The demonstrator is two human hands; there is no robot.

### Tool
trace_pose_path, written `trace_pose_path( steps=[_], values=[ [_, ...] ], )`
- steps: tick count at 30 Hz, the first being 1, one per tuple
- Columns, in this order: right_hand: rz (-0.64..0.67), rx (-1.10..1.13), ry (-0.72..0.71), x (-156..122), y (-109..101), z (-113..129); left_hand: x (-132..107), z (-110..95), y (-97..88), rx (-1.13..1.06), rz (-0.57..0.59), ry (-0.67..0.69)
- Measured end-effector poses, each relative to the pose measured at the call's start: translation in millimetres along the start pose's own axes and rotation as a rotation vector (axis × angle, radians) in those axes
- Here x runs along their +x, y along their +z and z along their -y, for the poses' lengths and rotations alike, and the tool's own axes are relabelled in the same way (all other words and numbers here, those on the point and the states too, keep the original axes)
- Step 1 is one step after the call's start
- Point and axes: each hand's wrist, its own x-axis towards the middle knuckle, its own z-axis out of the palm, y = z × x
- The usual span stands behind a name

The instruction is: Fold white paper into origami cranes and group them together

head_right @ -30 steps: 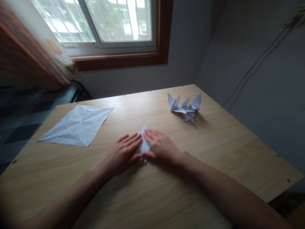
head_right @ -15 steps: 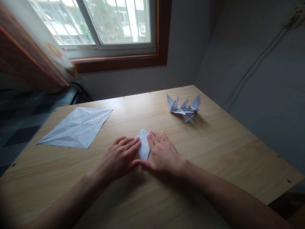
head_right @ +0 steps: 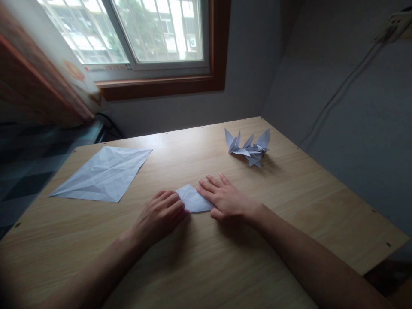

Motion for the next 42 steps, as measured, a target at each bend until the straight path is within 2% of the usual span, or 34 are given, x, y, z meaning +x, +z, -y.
trace_pose_path(
  steps=[3,8,10,13,19,24,28,30,35,42],
  values=[
    [-0.133,-0.073,-0.053,2,5,4,-1,3,3.5,-0.051,0.062,-0.053],
    [-0.575,-0.253,-0.178,6,11,10,-3,5,8.3,-0.053,0.134,-0.13],
    [-0.633,-0.271,-0.259,8,12,13,-4,6,10.8,-0.056,0.181,-0.124],
    [-0.548,-0.239,-0.331,10,15,21,-4,8,13.5,-0.049,0.28,-0.122],
    [-0.398,-0.215,-0.23,10,14,36,-2,8,9.8,-0.055,0.399,-0.193],
    [-0.306,-0.232,-0.113,2,12,49,-2,10,6.7,-0.063,0.399,-0.194],
    [-0.343,-0.454,0.085,-5,22,68,-1,10,4.8,-0.08,0.425,-0.213],
    [-0.348,-0.542,0.14,-6,26,76,-1,11,4.0,-0.085,0.437,-0.217],
    [-0.313,-0.646,0.151,-7,28,84,-2,13,3.6,-0.084,0.444,-0.212],
    [-0.22,-0.666,0.158,-12,30,91,-10,23,3.5,-0.05,0.438,-0.244]
  ],
)
